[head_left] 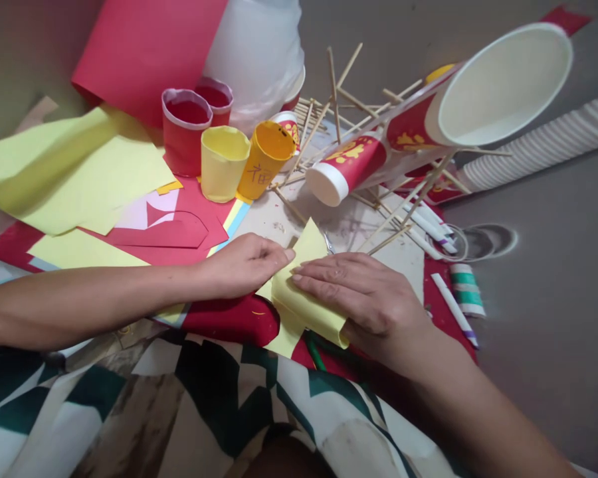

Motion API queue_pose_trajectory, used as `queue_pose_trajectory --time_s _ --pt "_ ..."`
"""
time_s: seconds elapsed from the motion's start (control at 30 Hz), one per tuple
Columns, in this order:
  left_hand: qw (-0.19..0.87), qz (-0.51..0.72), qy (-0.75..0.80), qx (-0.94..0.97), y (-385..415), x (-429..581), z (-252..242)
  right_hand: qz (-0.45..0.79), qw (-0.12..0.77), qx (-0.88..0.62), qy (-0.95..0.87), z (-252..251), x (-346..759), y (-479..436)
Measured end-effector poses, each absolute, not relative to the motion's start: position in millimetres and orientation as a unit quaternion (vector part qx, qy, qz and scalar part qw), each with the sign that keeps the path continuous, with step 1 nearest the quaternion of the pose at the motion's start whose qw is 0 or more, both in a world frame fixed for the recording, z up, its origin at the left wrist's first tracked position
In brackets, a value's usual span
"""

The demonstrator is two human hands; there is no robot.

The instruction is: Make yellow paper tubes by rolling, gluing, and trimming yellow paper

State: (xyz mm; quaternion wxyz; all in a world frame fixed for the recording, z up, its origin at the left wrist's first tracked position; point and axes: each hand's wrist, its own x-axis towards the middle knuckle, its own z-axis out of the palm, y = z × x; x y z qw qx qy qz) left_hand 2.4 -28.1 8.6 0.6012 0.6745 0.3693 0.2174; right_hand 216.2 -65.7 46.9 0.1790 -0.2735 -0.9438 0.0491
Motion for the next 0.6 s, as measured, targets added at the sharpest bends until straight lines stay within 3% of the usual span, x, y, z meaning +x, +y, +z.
queue_pose_trajectory --time_s 0.6 --pt "0.641 0.233 0.316 0.659 -28.7 1.5 5.8 0.021 0.181 -0.263 -0.948 48.2 212.1 -54.1"
